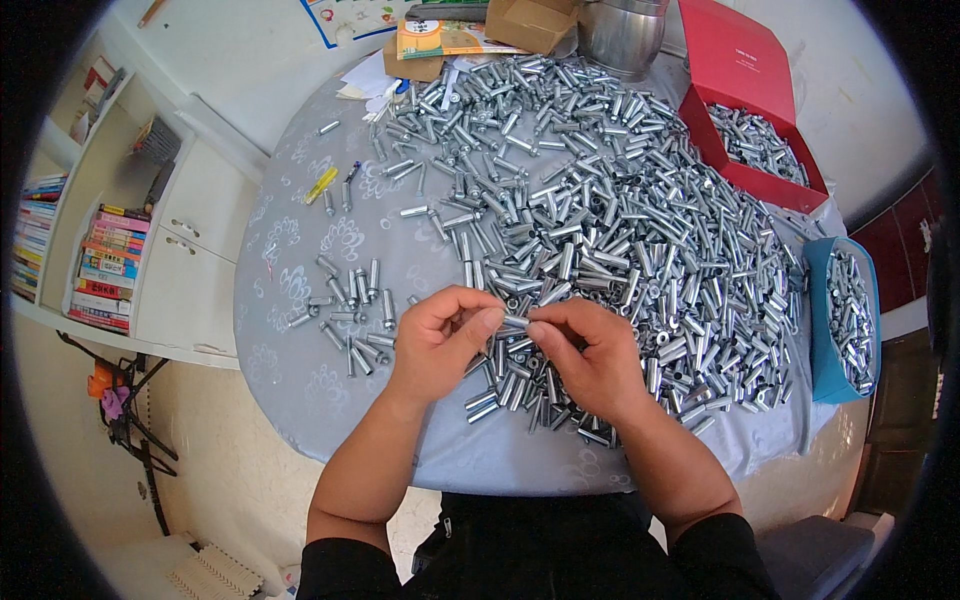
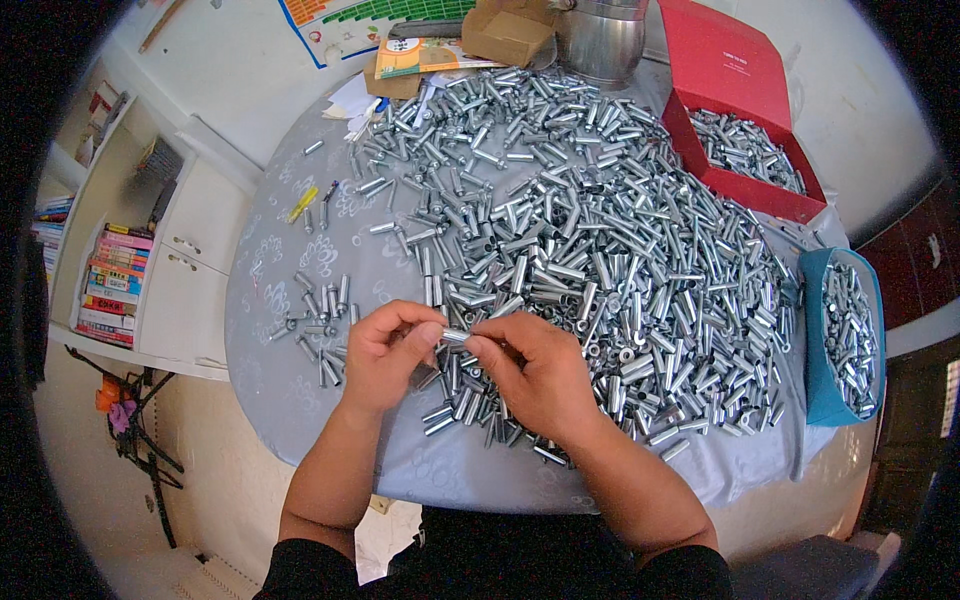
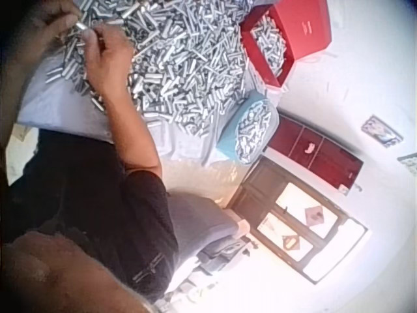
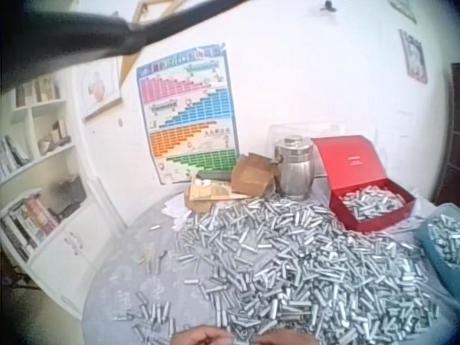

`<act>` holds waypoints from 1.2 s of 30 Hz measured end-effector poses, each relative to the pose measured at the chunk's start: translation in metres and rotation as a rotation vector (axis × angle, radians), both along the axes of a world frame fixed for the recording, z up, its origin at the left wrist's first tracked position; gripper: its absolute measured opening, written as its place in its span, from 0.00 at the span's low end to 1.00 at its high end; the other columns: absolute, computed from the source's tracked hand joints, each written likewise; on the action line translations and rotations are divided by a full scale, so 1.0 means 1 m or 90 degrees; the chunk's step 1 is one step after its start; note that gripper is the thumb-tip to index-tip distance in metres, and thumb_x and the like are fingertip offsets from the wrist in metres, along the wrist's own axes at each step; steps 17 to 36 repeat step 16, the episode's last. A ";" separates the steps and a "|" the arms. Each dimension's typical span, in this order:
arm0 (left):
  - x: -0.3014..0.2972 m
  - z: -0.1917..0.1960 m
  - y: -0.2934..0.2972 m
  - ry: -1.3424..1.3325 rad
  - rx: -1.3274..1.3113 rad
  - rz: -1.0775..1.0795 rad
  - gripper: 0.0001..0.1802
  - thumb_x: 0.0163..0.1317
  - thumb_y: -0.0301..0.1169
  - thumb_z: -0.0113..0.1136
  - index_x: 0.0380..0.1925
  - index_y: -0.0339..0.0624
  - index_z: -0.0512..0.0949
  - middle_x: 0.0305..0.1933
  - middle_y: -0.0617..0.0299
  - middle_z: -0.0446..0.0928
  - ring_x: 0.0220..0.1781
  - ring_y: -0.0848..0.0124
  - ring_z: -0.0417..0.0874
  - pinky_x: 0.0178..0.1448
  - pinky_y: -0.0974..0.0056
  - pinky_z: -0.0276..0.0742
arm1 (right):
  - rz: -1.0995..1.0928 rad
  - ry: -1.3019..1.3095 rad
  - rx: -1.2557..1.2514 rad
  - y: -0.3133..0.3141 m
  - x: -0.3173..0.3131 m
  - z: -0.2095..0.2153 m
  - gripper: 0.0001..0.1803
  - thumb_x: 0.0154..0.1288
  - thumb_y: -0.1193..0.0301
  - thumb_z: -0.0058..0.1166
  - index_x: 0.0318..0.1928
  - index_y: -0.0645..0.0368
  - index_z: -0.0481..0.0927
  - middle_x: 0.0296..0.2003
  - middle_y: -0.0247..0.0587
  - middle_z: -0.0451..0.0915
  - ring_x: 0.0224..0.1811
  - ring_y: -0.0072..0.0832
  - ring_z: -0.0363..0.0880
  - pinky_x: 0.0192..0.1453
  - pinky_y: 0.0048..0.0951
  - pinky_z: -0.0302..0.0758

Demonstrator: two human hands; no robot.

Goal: The person sits at a table covered with a large pile of small silver metal pins and sleeves. They repeatedly pick up a pin and a sleeve, insert the pin into the sleeve, and place the assembled unit back onto the table. The process is repetitive and involves handling the metal components one by one.

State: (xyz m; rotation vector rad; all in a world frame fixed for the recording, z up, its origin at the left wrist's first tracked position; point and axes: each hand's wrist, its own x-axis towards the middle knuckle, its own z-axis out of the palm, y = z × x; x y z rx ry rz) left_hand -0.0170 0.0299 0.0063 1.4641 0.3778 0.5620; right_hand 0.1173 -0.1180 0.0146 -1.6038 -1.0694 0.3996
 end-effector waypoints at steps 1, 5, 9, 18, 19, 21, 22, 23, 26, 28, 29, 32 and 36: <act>0.000 -0.001 0.000 0.013 0.024 -0.005 0.08 0.65 0.26 0.61 0.41 0.34 0.80 0.30 0.68 0.78 0.28 0.85 0.73 0.31 0.78 0.68 | 0.011 -0.034 0.009 0.001 0.001 -0.002 0.12 0.60 0.74 0.63 0.45 0.61 0.81 0.31 0.39 0.80 0.26 0.24 0.77 0.29 0.24 0.74; 0.000 -0.002 0.001 0.050 0.012 -0.013 0.07 0.65 0.27 0.61 0.40 0.35 0.80 0.31 0.67 0.79 0.27 0.84 0.74 0.31 0.77 0.70 | -0.026 0.062 0.008 0.002 -0.004 0.008 0.11 0.60 0.74 0.63 0.44 0.61 0.82 0.30 0.40 0.80 0.26 0.24 0.78 0.28 0.24 0.73; 0.001 -0.002 0.000 0.040 -0.016 -0.012 0.07 0.65 0.27 0.61 0.40 0.35 0.80 0.32 0.65 0.80 0.27 0.83 0.75 0.32 0.77 0.71 | -0.019 0.016 0.001 0.001 -0.003 0.001 0.11 0.60 0.73 0.63 0.43 0.61 0.82 0.29 0.40 0.80 0.26 0.25 0.78 0.28 0.25 0.73; 0.001 -0.001 0.001 0.021 -0.026 -0.002 0.08 0.65 0.26 0.61 0.42 0.34 0.80 0.32 0.65 0.80 0.27 0.84 0.73 0.30 0.77 0.68 | 0.008 -0.011 -0.008 -0.001 0.003 -0.009 0.17 0.60 0.71 0.65 0.49 0.58 0.80 0.37 0.40 0.81 0.26 0.30 0.78 0.30 0.26 0.74; 0.001 -0.001 0.001 0.021 -0.026 -0.002 0.08 0.65 0.26 0.61 0.42 0.34 0.80 0.32 0.65 0.80 0.27 0.84 0.73 0.30 0.77 0.68 | 0.008 -0.011 -0.008 -0.001 0.003 -0.009 0.17 0.60 0.71 0.65 0.49 0.58 0.80 0.37 0.40 0.81 0.26 0.30 0.78 0.30 0.26 0.74; 0.001 -0.001 0.001 0.021 -0.026 -0.002 0.08 0.65 0.26 0.61 0.42 0.34 0.80 0.32 0.65 0.80 0.27 0.84 0.73 0.30 0.77 0.68 | 0.008 -0.011 -0.008 -0.001 0.003 -0.009 0.17 0.60 0.71 0.65 0.49 0.58 0.80 0.37 0.40 0.81 0.26 0.30 0.78 0.30 0.26 0.74; 0.001 -0.001 0.001 0.021 -0.026 -0.002 0.08 0.65 0.26 0.61 0.42 0.34 0.80 0.32 0.65 0.80 0.27 0.84 0.73 0.30 0.77 0.68 | 0.008 -0.011 -0.008 -0.001 0.003 -0.009 0.17 0.60 0.71 0.65 0.49 0.58 0.80 0.37 0.40 0.81 0.26 0.30 0.78 0.30 0.26 0.74; 0.001 -0.001 0.001 0.021 -0.026 -0.002 0.08 0.65 0.26 0.61 0.42 0.34 0.80 0.32 0.65 0.80 0.27 0.84 0.73 0.30 0.77 0.68 | 0.008 -0.011 -0.008 -0.001 0.003 -0.009 0.17 0.60 0.71 0.65 0.49 0.58 0.80 0.37 0.40 0.81 0.26 0.30 0.78 0.30 0.26 0.74; 0.001 -0.001 0.001 0.021 -0.026 -0.002 0.08 0.65 0.26 0.61 0.42 0.34 0.80 0.32 0.65 0.80 0.27 0.84 0.73 0.30 0.77 0.68 | 0.008 -0.011 -0.008 -0.001 0.003 -0.009 0.17 0.60 0.71 0.65 0.49 0.58 0.80 0.37 0.40 0.81 0.26 0.30 0.78 0.30 0.26 0.74; 0.001 -0.001 0.001 0.021 -0.026 -0.002 0.08 0.65 0.26 0.61 0.42 0.34 0.80 0.32 0.65 0.80 0.27 0.84 0.73 0.30 0.77 0.68 | 0.008 -0.011 -0.008 -0.001 0.003 -0.009 0.17 0.60 0.71 0.65 0.49 0.58 0.80 0.37 0.40 0.81 0.26 0.30 0.78 0.30 0.26 0.74; 0.001 -0.001 0.001 0.021 -0.026 -0.002 0.08 0.65 0.26 0.61 0.42 0.34 0.80 0.32 0.65 0.80 0.27 0.84 0.73 0.30 0.77 0.68 | 0.008 -0.011 -0.008 -0.001 0.003 -0.009 0.17 0.60 0.71 0.65 0.49 0.58 0.80 0.37 0.40 0.81 0.26 0.30 0.78 0.30 0.26 0.74; 0.001 -0.001 0.001 0.021 -0.026 -0.002 0.08 0.65 0.26 0.61 0.42 0.34 0.80 0.32 0.65 0.80 0.27 0.84 0.73 0.30 0.77 0.68 | 0.008 -0.011 -0.008 -0.001 0.003 -0.009 0.17 0.60 0.71 0.65 0.49 0.58 0.80 0.37 0.40 0.81 0.26 0.30 0.78 0.30 0.26 0.74; 0.001 -0.001 0.001 0.021 -0.026 -0.002 0.08 0.65 0.26 0.61 0.42 0.34 0.80 0.32 0.65 0.80 0.27 0.84 0.73 0.30 0.77 0.68 | 0.008 -0.011 -0.008 -0.001 0.003 -0.009 0.17 0.60 0.71 0.65 0.49 0.58 0.80 0.37 0.40 0.81 0.26 0.30 0.78 0.30 0.26 0.74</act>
